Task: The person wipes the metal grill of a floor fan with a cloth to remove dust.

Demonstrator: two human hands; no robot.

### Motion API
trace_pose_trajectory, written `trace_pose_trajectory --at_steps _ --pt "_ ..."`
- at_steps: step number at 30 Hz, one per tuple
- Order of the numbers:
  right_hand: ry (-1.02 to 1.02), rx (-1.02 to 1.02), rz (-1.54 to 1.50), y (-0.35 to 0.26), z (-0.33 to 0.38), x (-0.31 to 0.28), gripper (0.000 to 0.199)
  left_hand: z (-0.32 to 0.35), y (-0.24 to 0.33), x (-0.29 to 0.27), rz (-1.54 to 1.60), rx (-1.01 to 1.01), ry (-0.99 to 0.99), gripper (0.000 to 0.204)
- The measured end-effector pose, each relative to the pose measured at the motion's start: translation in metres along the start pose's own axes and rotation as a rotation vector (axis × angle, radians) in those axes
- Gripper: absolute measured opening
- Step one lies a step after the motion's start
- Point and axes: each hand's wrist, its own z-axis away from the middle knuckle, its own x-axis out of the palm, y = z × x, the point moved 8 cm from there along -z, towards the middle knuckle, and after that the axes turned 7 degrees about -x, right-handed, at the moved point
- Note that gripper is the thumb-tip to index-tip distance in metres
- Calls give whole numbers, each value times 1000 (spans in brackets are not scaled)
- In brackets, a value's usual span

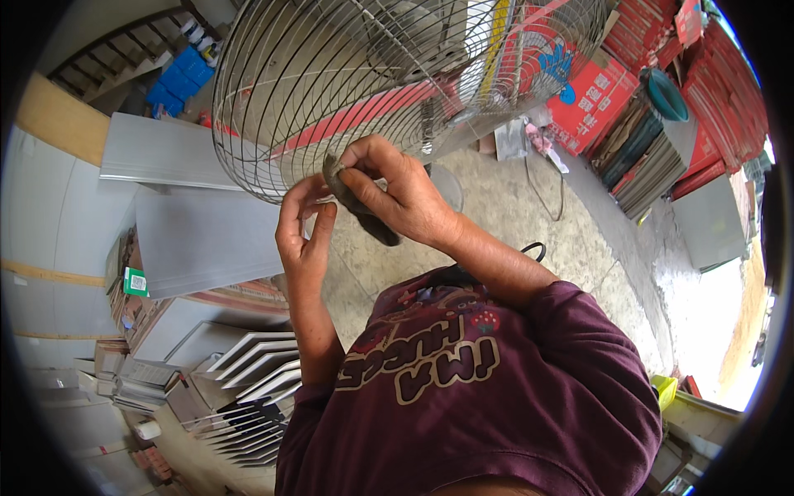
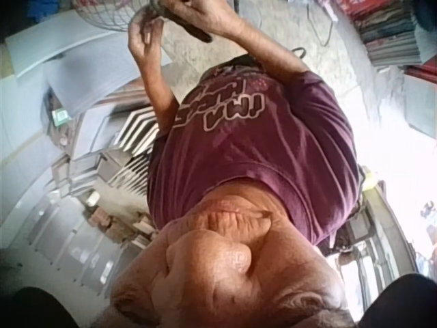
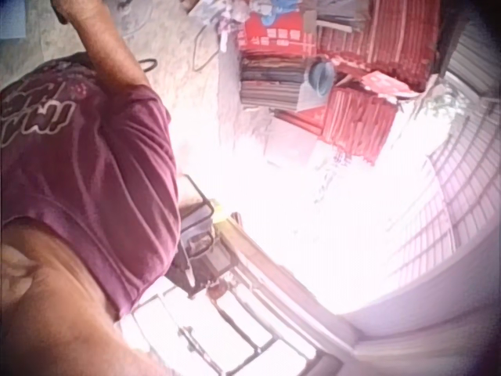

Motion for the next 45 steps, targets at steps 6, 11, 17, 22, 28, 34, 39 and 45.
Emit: trace_pose_trajectory --at_steps 6,11,17,22,28,34,39,45 --pt "-28 -84 97 4 3 1 15 -3 -4 9 75 -11 -88 42" --pt "-4 -148 179 -1 5 -1 20 -1 -3 7 84 -54 -34 34" --pt "-35 -142 220 3 10 -6 22 -1 0 5 13 -18 12 22" --pt "-94 -61 114 18 13 -7 34 0 11 5 -24 51 67 20" --pt "-174 -67 455 50 30 -9 39 1 22 -8 23 111 216 20" --pt "-276 -14 654 88 50 -11 37 0 29 -21 12 170 288 14" --pt "-263 118 524 111 59 -27 27 1 23 -30 25 168 345 14" --pt "-39 397 618 133 64 -70 16 3 6 -20 21 114 331 15"
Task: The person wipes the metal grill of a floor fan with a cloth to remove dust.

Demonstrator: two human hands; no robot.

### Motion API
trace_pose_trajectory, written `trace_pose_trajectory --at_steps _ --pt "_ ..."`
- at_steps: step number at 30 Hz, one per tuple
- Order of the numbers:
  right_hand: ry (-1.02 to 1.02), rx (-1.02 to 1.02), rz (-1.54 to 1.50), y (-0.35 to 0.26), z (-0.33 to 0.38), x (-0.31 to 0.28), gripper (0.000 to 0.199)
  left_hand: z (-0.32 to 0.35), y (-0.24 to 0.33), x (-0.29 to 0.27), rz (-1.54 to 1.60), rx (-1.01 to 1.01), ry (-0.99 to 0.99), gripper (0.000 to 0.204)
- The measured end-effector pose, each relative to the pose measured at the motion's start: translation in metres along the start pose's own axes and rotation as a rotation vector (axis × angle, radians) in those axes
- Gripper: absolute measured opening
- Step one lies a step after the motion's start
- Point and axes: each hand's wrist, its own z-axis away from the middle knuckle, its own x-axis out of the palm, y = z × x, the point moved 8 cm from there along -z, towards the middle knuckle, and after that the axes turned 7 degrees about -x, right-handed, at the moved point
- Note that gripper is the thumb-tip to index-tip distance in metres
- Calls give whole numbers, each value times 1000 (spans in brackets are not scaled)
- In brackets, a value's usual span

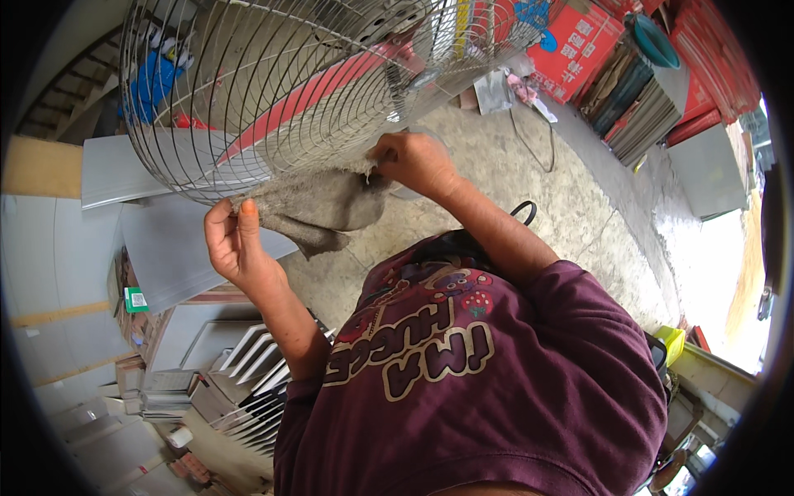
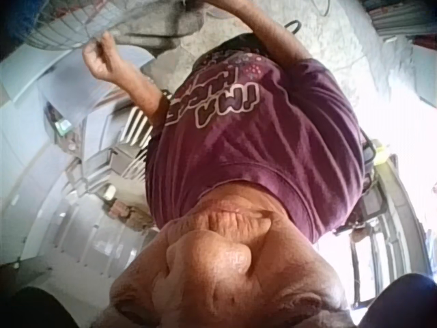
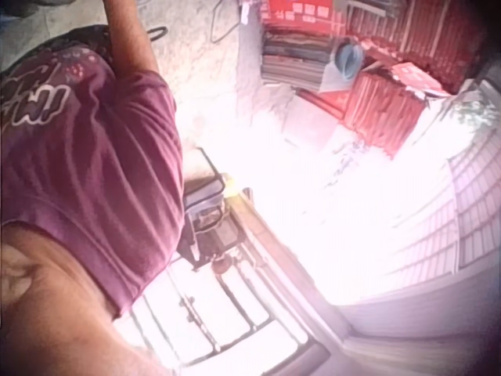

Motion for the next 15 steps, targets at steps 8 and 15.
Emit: trace_pose_trajectory --at_steps 8,15 --pt "154 18 181 35 1 -13 11 7 -2 24 0 -18 -48 15" --pt "115 258 -3 55 2 -29 20 7 -4 22 24 -4 11 19"
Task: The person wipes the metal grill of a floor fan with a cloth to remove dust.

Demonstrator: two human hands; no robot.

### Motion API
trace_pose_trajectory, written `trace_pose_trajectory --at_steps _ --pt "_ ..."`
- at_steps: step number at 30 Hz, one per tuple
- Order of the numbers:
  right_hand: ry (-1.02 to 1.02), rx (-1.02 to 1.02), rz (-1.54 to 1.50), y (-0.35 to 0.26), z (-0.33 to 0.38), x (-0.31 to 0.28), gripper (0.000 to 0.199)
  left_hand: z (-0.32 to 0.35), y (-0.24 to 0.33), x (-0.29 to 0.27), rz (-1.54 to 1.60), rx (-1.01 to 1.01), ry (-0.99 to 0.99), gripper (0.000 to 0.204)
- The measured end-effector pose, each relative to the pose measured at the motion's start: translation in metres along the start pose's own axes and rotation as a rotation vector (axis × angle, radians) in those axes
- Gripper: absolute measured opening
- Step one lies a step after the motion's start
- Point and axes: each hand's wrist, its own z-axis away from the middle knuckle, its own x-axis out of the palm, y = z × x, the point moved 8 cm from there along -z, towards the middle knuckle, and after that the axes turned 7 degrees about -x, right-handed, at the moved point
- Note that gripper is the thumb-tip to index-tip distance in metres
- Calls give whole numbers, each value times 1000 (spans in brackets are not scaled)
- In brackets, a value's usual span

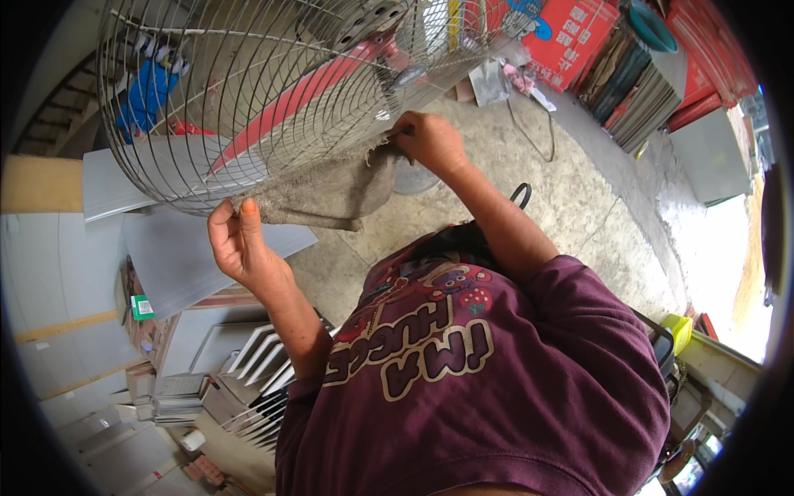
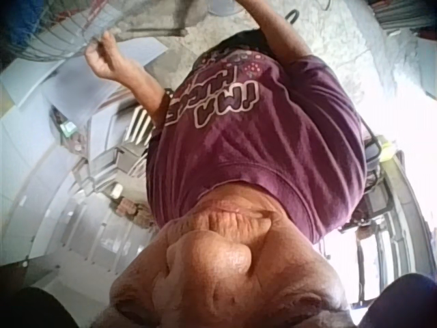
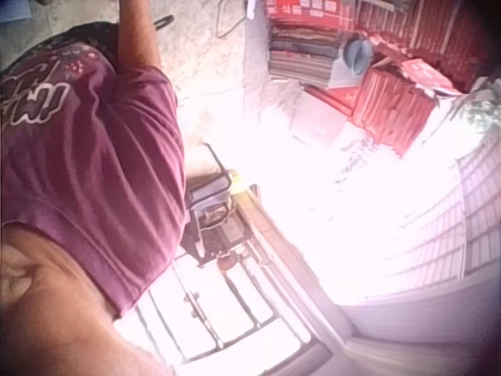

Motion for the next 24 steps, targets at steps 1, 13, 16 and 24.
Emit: trace_pose_trajectory --at_steps 1,13,16,24 --pt "-2 51 -64 6 -2 -2 22 0 -1 0 1 -4 -1 19" --pt "385 274 -1300 28 -33 -1 9 9 -18 20 7 -110 -55 18" --pt "477 165 -1338 9 -35 -13 10 9 -18 22 10 -110 -57 17" --pt "504 71 -1142 17 -39 15 18 12 -21 20 -20 -124 -48 17"
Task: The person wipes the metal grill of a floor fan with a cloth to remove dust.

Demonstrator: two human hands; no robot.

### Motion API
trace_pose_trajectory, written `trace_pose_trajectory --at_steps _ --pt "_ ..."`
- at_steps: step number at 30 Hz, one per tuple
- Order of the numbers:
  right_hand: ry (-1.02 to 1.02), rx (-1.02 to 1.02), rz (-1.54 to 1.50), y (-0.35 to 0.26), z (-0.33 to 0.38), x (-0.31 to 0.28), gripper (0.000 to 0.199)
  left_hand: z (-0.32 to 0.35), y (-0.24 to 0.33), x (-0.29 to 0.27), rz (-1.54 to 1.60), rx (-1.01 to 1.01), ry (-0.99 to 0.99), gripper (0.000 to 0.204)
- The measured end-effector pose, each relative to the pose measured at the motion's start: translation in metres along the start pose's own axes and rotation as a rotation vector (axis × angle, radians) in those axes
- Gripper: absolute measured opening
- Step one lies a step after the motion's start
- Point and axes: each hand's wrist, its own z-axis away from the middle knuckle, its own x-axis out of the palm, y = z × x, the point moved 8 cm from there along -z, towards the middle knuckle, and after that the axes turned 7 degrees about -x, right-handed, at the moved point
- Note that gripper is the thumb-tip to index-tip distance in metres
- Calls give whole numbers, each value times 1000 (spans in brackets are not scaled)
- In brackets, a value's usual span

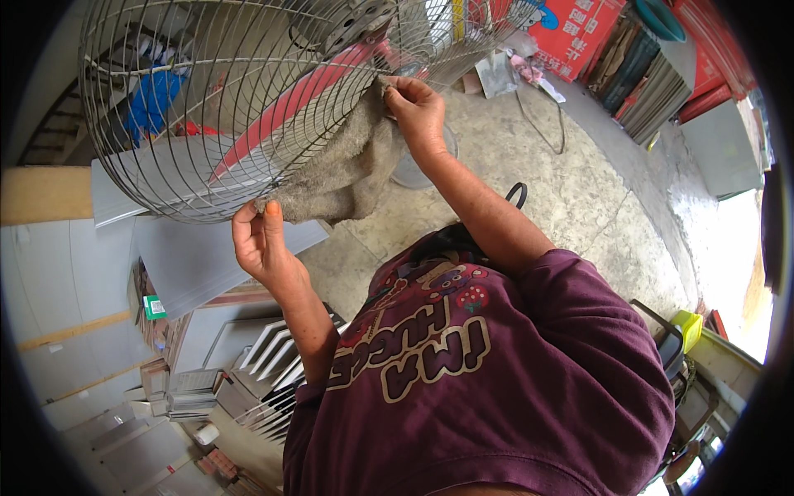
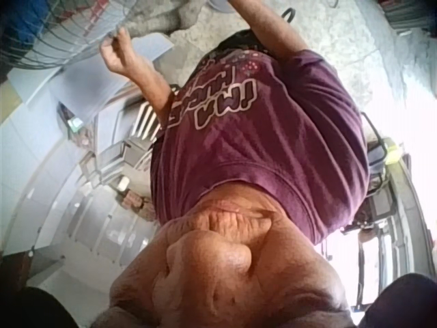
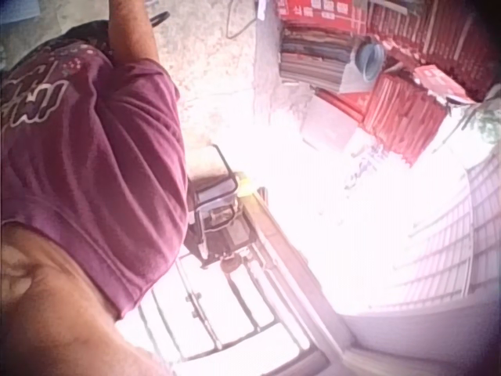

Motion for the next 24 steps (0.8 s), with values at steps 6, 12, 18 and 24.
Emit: trace_pose_trajectory --at_steps 6,12,18,24 --pt "-17 -1 -115 -12 4 4 18 -1 3 2 8 10 -6 16" --pt "-46 -147 35 -18 10 10 15 -4 5 7 7 15 -14 17" --pt "-49 -23 -35 -5 14 8 13 -4 5 7 -36 31 2 17" --pt "-37 -203 -128 -48 18 22 13 -6 11 7 12 50 -16 17"
